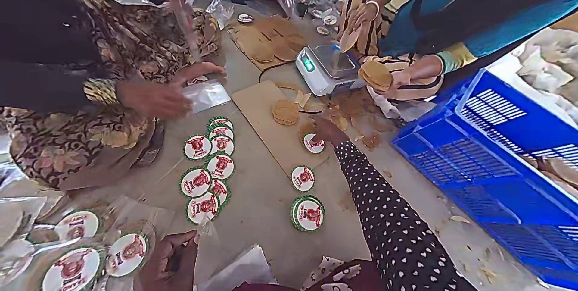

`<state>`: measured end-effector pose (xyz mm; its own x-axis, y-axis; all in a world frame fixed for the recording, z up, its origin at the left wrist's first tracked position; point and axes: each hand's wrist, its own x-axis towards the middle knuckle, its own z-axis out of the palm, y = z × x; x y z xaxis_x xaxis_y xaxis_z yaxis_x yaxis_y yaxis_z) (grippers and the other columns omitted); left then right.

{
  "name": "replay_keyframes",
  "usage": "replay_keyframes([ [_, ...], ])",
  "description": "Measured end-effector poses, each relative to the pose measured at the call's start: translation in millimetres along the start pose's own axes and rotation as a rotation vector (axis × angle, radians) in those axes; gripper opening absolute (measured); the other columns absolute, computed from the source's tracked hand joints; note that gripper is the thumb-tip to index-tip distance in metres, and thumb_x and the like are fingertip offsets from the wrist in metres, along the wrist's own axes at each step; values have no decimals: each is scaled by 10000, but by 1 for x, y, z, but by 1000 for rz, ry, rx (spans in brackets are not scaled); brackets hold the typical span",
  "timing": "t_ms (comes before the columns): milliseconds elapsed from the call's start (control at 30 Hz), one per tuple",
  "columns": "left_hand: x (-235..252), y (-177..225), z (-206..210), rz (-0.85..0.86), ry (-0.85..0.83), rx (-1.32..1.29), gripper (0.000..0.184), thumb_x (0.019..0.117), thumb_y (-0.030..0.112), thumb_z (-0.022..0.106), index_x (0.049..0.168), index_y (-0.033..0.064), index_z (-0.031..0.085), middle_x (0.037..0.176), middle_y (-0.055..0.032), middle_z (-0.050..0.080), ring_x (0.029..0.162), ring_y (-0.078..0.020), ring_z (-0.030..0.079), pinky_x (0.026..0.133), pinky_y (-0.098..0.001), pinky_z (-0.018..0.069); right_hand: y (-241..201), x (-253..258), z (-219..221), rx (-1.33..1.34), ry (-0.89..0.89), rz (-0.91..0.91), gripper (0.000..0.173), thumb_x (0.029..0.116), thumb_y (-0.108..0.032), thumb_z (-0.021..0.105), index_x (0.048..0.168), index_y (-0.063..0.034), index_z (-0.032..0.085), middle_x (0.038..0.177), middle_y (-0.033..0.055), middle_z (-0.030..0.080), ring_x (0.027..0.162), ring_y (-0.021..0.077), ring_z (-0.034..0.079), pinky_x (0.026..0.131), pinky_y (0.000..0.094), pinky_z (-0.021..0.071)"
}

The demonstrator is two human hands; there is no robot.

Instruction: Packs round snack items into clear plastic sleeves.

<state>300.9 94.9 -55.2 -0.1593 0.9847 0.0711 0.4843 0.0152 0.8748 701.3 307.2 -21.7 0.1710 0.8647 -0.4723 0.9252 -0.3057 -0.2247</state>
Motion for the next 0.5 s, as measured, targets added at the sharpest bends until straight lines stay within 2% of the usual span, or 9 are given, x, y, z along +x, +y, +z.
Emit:
replay_keyframes([
  [100, 0, 0, 2, 6, 11, -8, 173, 920, 71, 650, 999, -82, 670, 621, 56, 531, 483, 71, 440, 454, -117, 400, 3, 1, -1, -64, 19, -13, 636, 876, -26, 735, 1452, 42, 475, 1408, 344, 519, 1306, 510, 518, 1069, 641, 416],
  [133, 1, -1, 2, 12, 13, -14, 174, 917, 70, 650, 1000, -81, 671, 621, 57, 530, 482, 73, 438, 454, -115, 399, 5, -2, -2, -73, 33, -15, 596, 866, -61, 767, 1390, 75, 518, 1390, 339, 533, 1307, 491, 521, 1080, 616, 414],
  [233, 1, -2, 2, 28, 30, -46, 165, 912, 81, 651, 992, -63, 670, 615, 86, 517, 480, 90, 425, 448, -100, 384, 8, -16, -3, -34, 91, -22, 479, 877, -112, 770, 1275, 96, 602, 1314, 307, 599, 1268, 434, 563, 1076, 562, 420],
  [300, 1, -1, 1, 30, 43, -65, 162, 909, 78, 642, 989, -60, 673, 614, 92, 505, 480, 93, 418, 449, -95, 381, 12, -24, 2, 14, 195, -61, 402, 887, -123, 761, 1229, 47, 637, 1224, 286, 645, 1183, 447, 613, 1001, 605, 461],
  [367, 0, 0, 2, 30, 46, -77, 156, 912, 77, 645, 999, -47, 678, 627, 82, 517, 482, 86, 431, 448, -98, 389, 23, -25, 24, 3, 389, -138, 313, 857, -137, 797, 1123, -15, 685, 1049, 242, 704, 994, 455, 678, 839, 666, 518],
  [400, -1, 0, 1, 33, 42, -63, 156, 914, 75, 644, 1004, -48, 677, 640, 65, 530, 491, 76, 440, 457, -105, 393, 24, -31, 35, -34, 433, -164, 290, 858, -131, 797, 1110, -33, 689, 1021, 229, 712, 958, 455, 689, 803, 674, 528],
  [433, -3, 2, -2, 33, 32, -26, 164, 921, 73, 637, 1011, -59, 675, 666, 29, 551, 514, 52, 456, 477, -125, 410, 22, -37, 47, -69, 414, -175, 293, 887, -116, 769, 1155, -33, 682, 1064, 237, 706, 993, 460, 685, 831, 674, 529],
  [467, -5, 4, -6, 29, 16, 18, 180, 927, 63, 624, 1020, -82, 675, 707, -36, 590, 552, -4, 497, 517, -175, 448, 19, -42, 59, -110, 364, -158, 308, 932, -129, 718, 1224, -50, 661, 1143, 227, 692, 1062, 442, 674, 888, 648, 530],
  [500, -6, 8, -10, 33, -21, 53, 201, 949, 41, 609, 1039, -129, 667, 793, -149, 646, 633, -109, 574, 601, -271, 516, 19, -44, 69, -113, 318, -138, 361, 962, -121, 667, 1314, -52, 633, 1238, 227, 670, 1140, 430, 649, 951, 626, 511],
])
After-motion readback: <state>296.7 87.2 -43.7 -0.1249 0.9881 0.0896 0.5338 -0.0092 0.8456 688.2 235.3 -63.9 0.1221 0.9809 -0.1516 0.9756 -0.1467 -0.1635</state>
